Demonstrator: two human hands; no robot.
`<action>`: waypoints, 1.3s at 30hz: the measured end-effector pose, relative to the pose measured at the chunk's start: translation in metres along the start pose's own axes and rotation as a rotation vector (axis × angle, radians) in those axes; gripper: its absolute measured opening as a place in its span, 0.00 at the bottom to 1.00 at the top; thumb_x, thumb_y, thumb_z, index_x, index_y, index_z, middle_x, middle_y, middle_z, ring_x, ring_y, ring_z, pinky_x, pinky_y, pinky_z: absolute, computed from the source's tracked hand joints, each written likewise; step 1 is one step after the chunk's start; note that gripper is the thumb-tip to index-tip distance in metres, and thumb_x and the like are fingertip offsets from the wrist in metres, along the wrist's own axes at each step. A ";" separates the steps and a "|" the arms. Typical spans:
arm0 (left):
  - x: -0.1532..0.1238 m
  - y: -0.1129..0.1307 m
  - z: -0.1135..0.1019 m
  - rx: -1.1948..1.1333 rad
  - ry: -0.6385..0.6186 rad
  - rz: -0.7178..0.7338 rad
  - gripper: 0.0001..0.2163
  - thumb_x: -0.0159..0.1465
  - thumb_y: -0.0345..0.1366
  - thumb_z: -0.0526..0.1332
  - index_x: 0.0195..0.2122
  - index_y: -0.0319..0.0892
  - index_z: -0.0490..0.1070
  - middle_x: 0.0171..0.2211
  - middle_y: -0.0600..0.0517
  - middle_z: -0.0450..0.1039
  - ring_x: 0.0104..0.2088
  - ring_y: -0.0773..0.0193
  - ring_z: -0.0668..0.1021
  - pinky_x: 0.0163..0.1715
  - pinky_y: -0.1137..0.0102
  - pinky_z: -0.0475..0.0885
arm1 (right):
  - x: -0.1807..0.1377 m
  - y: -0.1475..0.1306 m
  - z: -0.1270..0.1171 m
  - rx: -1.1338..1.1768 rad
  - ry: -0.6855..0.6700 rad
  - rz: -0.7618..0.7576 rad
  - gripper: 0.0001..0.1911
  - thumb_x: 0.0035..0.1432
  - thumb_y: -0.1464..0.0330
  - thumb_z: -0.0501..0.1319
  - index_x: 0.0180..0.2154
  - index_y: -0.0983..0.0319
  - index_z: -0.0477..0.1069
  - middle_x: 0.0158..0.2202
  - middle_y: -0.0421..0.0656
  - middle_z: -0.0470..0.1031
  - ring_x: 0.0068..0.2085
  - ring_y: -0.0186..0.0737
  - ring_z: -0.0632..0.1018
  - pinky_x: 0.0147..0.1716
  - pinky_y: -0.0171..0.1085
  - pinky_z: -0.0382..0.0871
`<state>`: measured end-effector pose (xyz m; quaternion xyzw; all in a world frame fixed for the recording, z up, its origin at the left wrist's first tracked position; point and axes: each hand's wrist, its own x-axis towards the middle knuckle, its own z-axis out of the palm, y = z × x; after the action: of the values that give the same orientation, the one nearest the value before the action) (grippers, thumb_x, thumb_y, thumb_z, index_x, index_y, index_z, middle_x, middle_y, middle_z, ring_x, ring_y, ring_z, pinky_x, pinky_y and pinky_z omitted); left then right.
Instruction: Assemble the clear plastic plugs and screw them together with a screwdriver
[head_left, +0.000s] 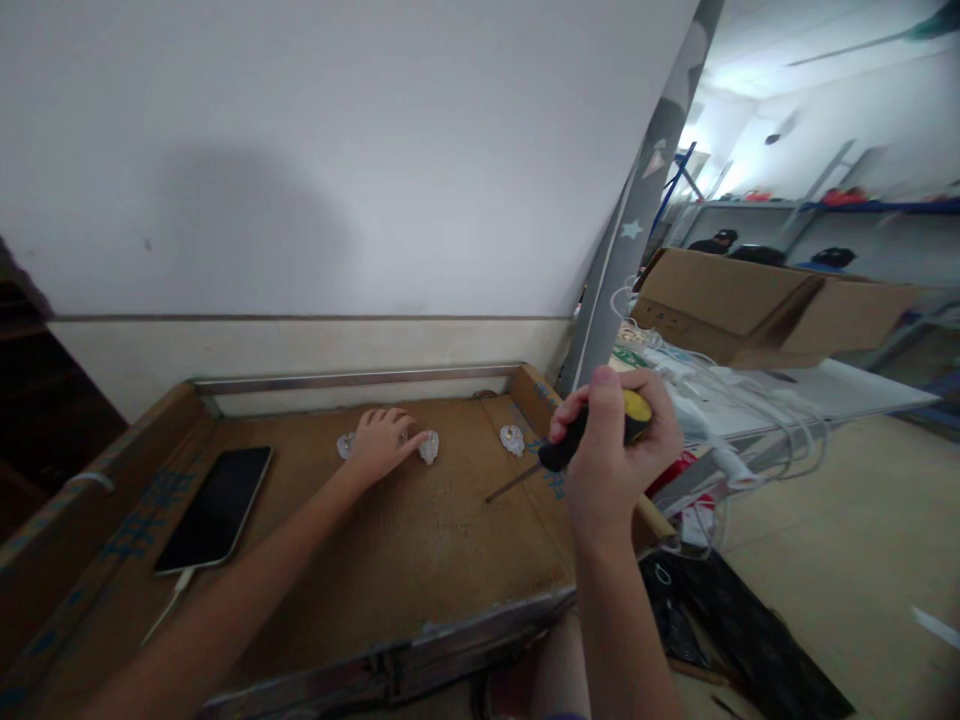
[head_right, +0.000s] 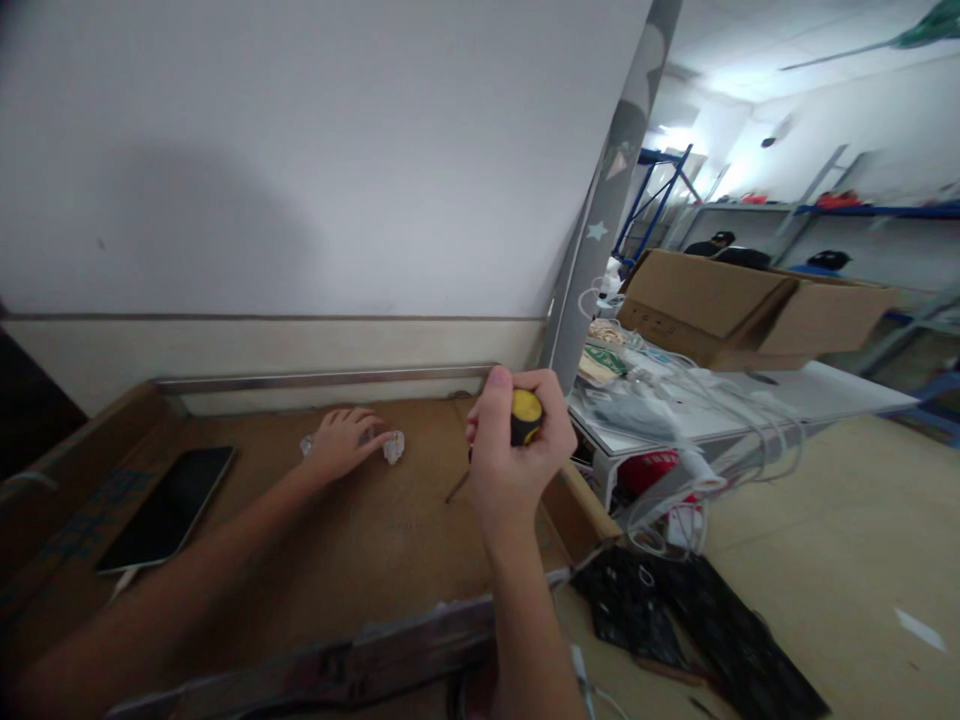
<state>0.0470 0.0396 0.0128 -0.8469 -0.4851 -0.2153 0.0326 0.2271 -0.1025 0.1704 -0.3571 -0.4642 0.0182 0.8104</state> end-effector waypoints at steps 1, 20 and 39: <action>-0.003 -0.003 0.000 -0.015 -0.042 -0.012 0.17 0.66 0.49 0.49 0.43 0.46 0.72 0.48 0.47 0.71 0.48 0.54 0.72 0.50 0.59 0.61 | 0.001 0.001 -0.001 0.002 0.020 0.003 0.14 0.57 0.64 0.59 0.23 0.60 0.59 0.13 0.31 0.61 0.12 0.27 0.63 0.09 0.28 0.57; 0.000 0.000 -0.001 0.038 -0.071 -0.024 0.14 0.64 0.48 0.53 0.39 0.44 0.69 0.41 0.48 0.74 0.44 0.55 0.73 0.44 0.63 0.62 | 0.005 0.004 -0.007 -0.019 0.133 -0.015 0.16 0.54 0.61 0.61 0.22 0.60 0.59 0.13 0.31 0.62 0.11 0.28 0.62 0.08 0.30 0.56; -0.101 -0.093 -0.084 0.377 -0.145 -0.601 0.28 0.62 0.53 0.50 0.56 0.39 0.59 0.53 0.40 0.67 0.49 0.44 0.71 0.46 0.58 0.64 | 0.001 0.001 -0.009 0.002 0.066 -0.035 0.14 0.57 0.64 0.60 0.23 0.60 0.60 0.13 0.30 0.61 0.12 0.28 0.63 0.10 0.29 0.57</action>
<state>-0.1024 -0.0149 0.0348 -0.6587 -0.7446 -0.0614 0.0887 0.2349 -0.1063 0.1680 -0.3484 -0.4432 -0.0072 0.8259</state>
